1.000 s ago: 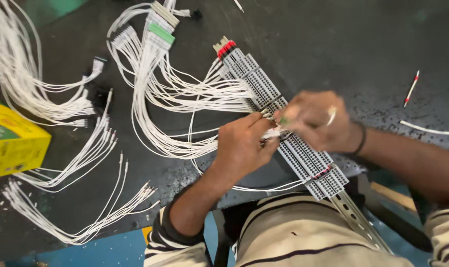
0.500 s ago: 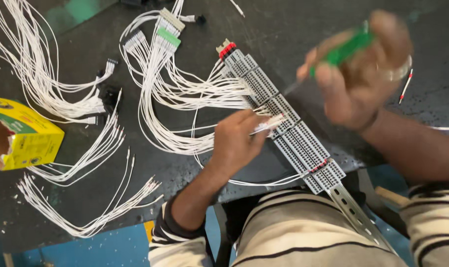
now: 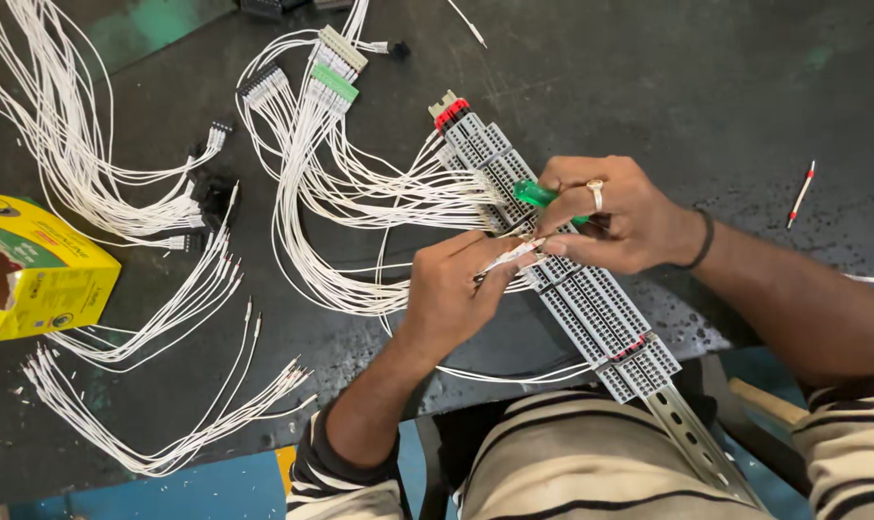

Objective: The person inserts stripped white wire ends into terminal blocks mounted on a DIN rail, using a green-handled screwdriver to tighten the terminals. They lift and reposition the wire bundle, separate individual wires, and continue seating and securing wires one at a time along the rail.

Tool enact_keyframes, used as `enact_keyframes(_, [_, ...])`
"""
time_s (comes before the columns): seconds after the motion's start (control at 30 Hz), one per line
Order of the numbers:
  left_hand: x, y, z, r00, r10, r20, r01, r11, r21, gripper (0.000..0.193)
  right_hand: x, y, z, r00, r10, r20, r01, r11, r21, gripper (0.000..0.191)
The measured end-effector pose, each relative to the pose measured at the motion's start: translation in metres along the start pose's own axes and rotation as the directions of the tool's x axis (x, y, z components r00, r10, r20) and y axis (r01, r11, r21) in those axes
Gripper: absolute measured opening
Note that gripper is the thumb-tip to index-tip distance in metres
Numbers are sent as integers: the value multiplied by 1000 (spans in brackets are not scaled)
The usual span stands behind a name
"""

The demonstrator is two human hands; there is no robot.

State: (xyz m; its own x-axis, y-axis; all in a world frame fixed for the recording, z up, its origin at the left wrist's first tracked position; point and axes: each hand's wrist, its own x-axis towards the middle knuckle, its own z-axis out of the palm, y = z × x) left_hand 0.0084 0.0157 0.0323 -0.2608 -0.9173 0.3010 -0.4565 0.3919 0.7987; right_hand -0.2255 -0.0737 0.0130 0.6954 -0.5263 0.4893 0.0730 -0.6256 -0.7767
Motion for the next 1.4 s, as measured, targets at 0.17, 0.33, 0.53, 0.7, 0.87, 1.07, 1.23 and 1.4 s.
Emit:
enact_keyframes(0.17, [3, 0, -2, 993, 57, -108, -62, 997, -46, 18, -1, 4, 1, 999, 13, -31, -16, 997, -81, 16])
enact_keyframes(0.33, [3, 1, 0, 991, -19, -135, 20, 1000, 5, 15, -1, 7, 7, 995, 86, -53, -90, 993, -79, 16])
enact_keyframes(0.53, [-5, 6, 2, 984, 133, -115, -130, 991, 34, 14, 7, -7, -2, 999, 37, 35, -38, 999, 32, 24])
enact_keyframes(0.7, [-12, 9, 4, 980, 172, 101, -192, 954, 232, 19, 2, -20, -7, 998, 9, -62, -13, 997, -74, 38])
enact_keyframes(0.87, [-10, 7, 6, 988, 143, 66, -156, 947, 281, 18, 1, -18, 3, 999, -8, -45, 6, 999, -43, 62])
enact_keyframes(1.07, [-9, 6, 8, 991, 127, 40, -133, 957, 260, 18, 6, -21, 3, 995, -90, -31, 88, 993, -81, 59])
enact_keyframes(1.23, [-7, 6, 8, 987, 157, 43, -162, 955, 250, 19, 8, -23, 3, 997, -74, -30, 71, 995, -76, 55])
enact_keyframes(1.4, [-5, 3, 8, 989, 141, 48, -148, 966, 213, 23, 7, -24, 4, 997, -67, -38, 65, 996, -57, 55])
